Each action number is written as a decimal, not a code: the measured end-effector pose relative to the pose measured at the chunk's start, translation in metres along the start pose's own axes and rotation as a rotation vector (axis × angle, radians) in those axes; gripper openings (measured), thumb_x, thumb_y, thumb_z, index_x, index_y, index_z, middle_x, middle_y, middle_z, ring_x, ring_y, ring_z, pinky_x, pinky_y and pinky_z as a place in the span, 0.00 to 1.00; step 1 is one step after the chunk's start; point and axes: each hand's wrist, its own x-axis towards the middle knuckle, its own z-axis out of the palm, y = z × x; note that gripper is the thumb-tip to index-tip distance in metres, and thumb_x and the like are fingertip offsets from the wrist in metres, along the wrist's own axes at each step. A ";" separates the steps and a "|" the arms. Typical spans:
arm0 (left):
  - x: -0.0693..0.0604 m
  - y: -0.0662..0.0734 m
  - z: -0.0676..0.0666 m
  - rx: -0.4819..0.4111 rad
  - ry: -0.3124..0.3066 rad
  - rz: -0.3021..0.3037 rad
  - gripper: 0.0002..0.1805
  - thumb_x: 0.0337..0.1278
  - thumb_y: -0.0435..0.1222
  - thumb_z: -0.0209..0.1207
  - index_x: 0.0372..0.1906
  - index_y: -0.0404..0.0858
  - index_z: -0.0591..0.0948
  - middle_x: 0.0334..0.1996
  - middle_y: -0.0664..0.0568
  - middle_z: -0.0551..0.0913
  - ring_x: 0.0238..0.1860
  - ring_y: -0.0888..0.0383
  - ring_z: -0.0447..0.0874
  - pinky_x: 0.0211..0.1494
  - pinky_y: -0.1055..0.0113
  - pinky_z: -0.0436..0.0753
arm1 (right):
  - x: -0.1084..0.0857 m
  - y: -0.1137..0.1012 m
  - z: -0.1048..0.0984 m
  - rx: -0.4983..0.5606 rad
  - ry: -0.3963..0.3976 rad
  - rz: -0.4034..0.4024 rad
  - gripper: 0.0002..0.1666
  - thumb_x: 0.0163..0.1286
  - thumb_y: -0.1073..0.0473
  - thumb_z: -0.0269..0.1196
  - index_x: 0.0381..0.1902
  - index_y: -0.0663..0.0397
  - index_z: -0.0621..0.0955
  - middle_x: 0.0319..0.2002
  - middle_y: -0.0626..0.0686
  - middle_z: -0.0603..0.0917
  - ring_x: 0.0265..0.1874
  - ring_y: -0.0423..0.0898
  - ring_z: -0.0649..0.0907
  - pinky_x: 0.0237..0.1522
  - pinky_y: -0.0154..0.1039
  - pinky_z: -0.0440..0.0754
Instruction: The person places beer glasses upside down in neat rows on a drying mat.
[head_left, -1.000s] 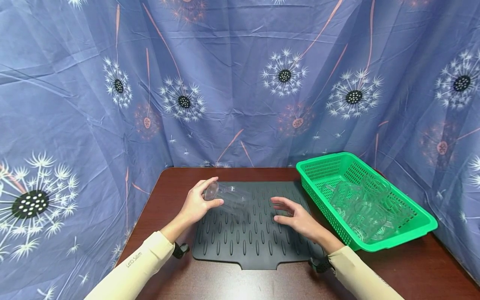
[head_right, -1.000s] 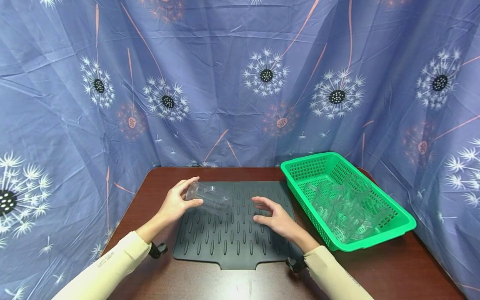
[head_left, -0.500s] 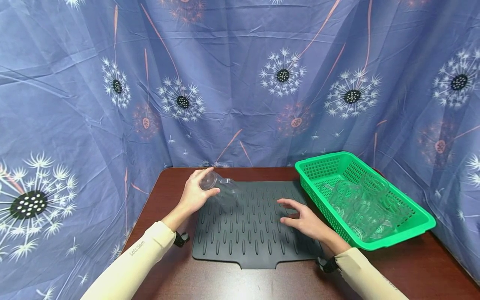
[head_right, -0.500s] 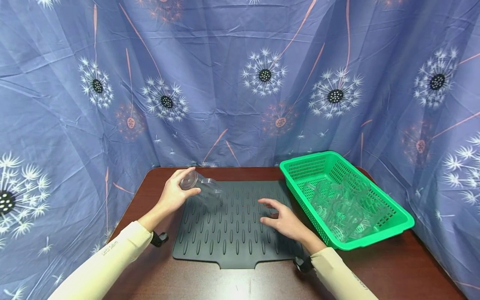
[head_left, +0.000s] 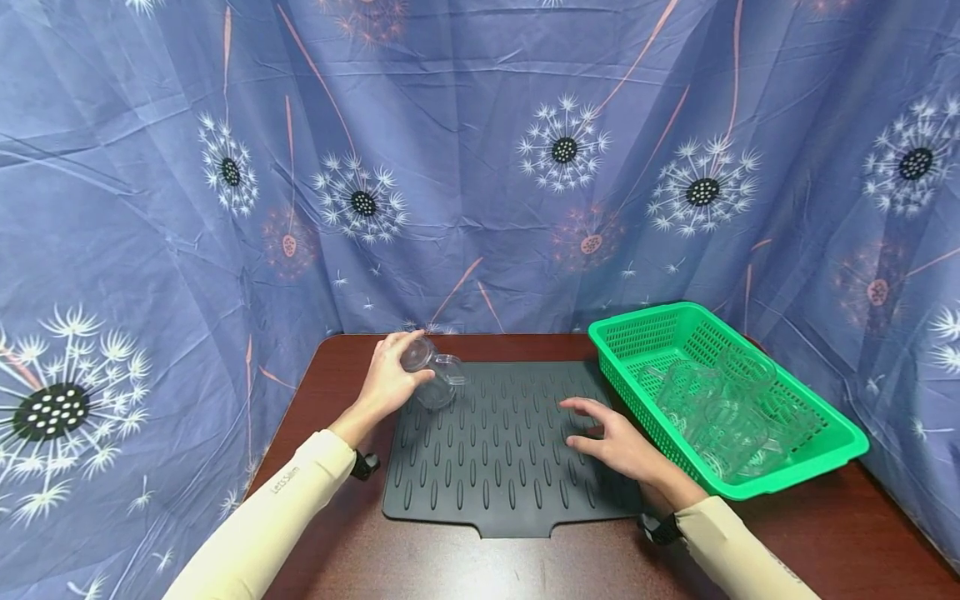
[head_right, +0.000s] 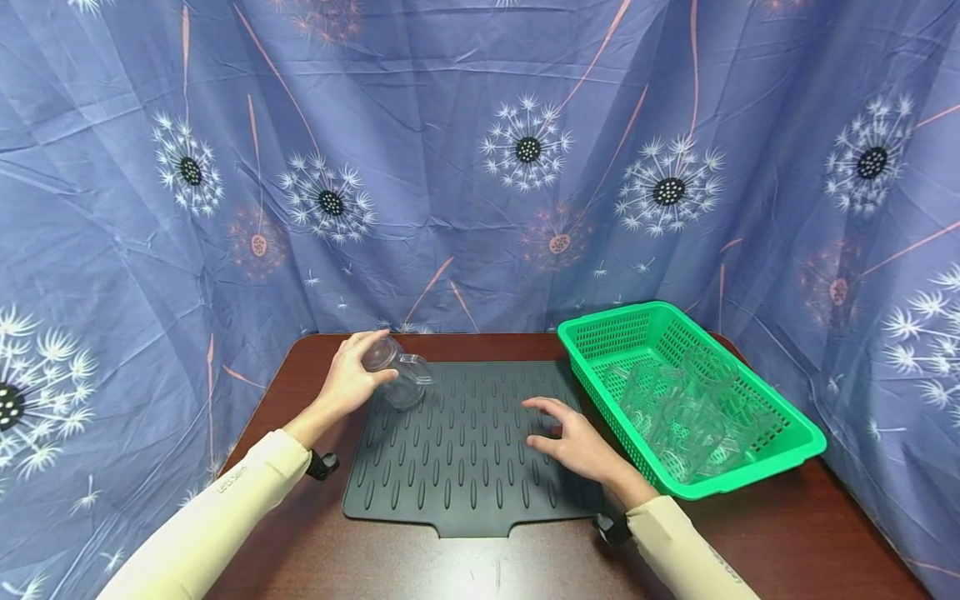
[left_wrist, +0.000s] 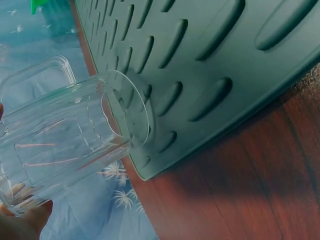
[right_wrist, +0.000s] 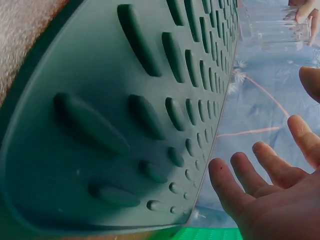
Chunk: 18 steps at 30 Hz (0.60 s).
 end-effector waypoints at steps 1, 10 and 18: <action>0.001 -0.001 0.001 0.005 -0.003 0.000 0.41 0.47 0.38 0.74 0.70 0.46 0.74 0.65 0.46 0.74 0.68 0.45 0.66 0.68 0.47 0.69 | -0.001 0.000 -0.001 -0.006 0.002 0.000 0.32 0.67 0.51 0.70 0.68 0.42 0.74 0.68 0.52 0.75 0.69 0.60 0.72 0.60 0.64 0.75; 0.011 -0.007 0.009 0.022 -0.008 -0.009 0.40 0.46 0.38 0.74 0.69 0.45 0.75 0.66 0.45 0.73 0.67 0.44 0.66 0.70 0.48 0.69 | 0.001 -0.009 -0.024 -0.120 0.026 -0.010 0.33 0.68 0.53 0.69 0.69 0.45 0.73 0.73 0.57 0.69 0.72 0.59 0.68 0.63 0.65 0.72; 0.014 -0.009 0.010 0.007 -0.029 -0.018 0.39 0.49 0.39 0.73 0.70 0.44 0.74 0.68 0.43 0.70 0.70 0.42 0.64 0.71 0.46 0.67 | 0.000 -0.025 -0.053 -0.211 0.039 -0.020 0.33 0.69 0.53 0.68 0.70 0.48 0.72 0.75 0.62 0.64 0.74 0.66 0.62 0.66 0.69 0.65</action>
